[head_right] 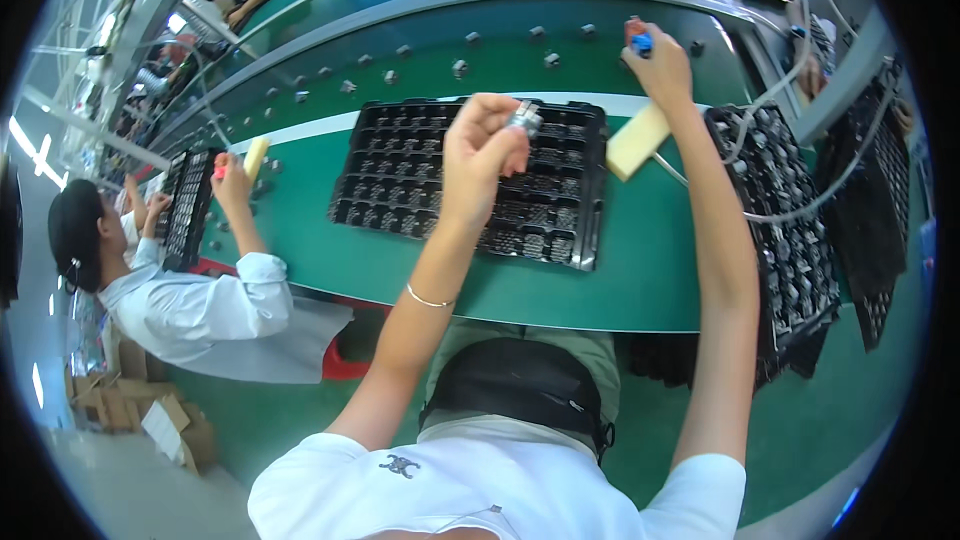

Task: Manually assemble small electronic components and test them using a handheld probe on a production line.

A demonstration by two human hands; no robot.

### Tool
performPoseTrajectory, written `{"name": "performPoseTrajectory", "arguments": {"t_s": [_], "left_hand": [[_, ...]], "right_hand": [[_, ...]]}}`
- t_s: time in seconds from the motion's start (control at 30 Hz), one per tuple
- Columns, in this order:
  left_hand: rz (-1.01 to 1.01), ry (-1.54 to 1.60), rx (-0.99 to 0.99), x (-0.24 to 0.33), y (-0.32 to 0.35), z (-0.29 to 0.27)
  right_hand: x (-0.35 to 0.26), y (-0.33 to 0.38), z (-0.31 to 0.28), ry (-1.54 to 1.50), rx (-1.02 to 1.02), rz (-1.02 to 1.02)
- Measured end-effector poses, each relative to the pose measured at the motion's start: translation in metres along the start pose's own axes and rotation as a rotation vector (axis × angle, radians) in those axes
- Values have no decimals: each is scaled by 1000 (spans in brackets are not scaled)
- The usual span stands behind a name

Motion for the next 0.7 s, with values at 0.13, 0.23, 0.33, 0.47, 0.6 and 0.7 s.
{"name": "performPoseTrajectory", "arguments": {"t_s": [0.13, 0.23, 0.33, 0.47, 0.6, 0.7], "left_hand": [[-3, -137, -20, 5, 6, 9], [20, -253, -53, -2, 5, 18], [3, -303, -69, -3, 7, 21], [-12, -368, -100, -8, 6, 26], [-12, -429, -101, -11, 8, 32], [-11, -420, -93, -17, 11, 34]], "right_hand": [[-47, 30, -57, -633, -255, 212], [-78, 73, -85, -1030, -371, 403], [-98, 95, -98, -1220, -426, 407], [-106, 108, -94, -1213, -440, 392], [-100, 116, -88, -1368, -476, 450], [-96, 121, -89, -1429, -447, 457]]}}
Point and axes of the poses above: each hand's wrist, its own y-axis away from the middle knuckle, its own z-axis out of the palm, x = y × z, the point moved 5 cm from there along -y, towards the middle knuckle, and after that the axes turned 10 degrees about y, right-handed, at the moved point
